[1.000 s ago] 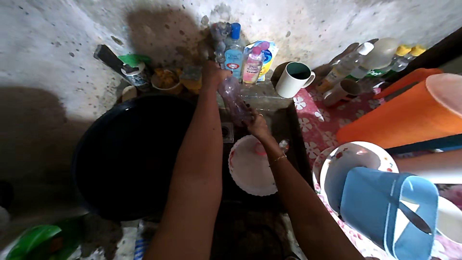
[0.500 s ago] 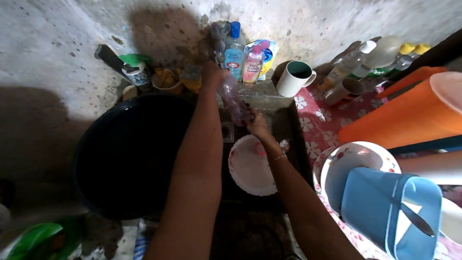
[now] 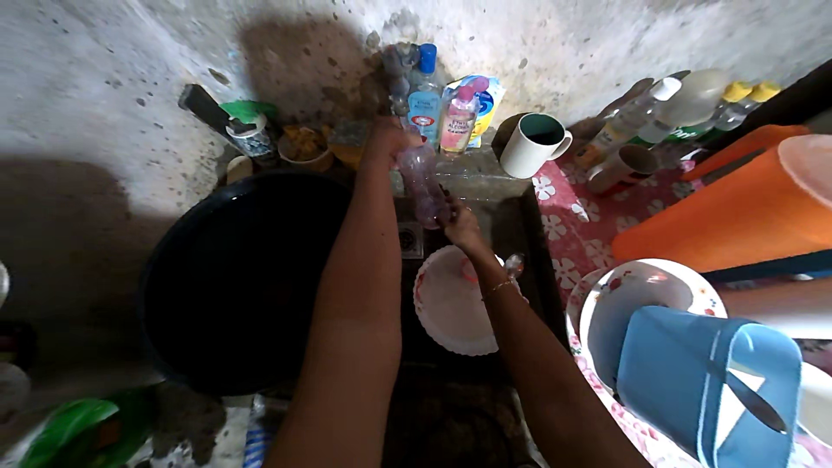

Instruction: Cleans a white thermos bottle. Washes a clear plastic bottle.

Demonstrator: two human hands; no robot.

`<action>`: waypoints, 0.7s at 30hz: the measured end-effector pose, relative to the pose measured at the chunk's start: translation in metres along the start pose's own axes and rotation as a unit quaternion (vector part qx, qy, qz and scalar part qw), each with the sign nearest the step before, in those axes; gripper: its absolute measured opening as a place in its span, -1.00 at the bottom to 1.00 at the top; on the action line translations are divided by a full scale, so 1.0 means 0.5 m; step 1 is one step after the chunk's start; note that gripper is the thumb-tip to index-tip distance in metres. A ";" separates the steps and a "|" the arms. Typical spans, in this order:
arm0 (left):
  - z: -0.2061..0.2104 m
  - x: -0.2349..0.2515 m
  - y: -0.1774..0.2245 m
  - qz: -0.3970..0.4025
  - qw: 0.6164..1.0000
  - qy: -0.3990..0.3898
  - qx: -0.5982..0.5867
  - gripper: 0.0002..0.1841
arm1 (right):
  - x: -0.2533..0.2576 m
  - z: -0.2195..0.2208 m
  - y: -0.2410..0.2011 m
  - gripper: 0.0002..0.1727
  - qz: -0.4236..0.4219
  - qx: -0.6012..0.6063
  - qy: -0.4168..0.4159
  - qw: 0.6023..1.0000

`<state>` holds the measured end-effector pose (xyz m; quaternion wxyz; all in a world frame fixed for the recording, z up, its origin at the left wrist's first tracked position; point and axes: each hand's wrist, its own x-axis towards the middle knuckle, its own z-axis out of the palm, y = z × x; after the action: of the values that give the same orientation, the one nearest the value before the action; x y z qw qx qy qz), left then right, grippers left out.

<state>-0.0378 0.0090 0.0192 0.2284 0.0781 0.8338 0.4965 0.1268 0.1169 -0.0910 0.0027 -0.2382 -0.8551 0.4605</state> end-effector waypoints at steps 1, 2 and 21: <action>-0.001 0.005 -0.003 -0.005 1.000 -0.011 -0.007 -0.42 | 0.002 0.001 0.002 -0.34 0.005 0.000 -0.001 1.000; -0.001 0.011 -0.006 -0.005 1.000 -0.016 -0.013 -0.41 | 0.004 0.001 0.004 -0.34 0.007 -0.001 0.001 1.000; 0.004 0.040 -0.020 0.001 0.995 -0.019 -0.094 -0.52 | 0.016 -0.017 0.034 -0.26 0.152 0.393 0.068 0.904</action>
<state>-0.0536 0.0129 0.0037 0.2498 0.0663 0.7787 0.5717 0.1284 0.1347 -0.1011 0.0845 -0.3758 -0.5557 0.7368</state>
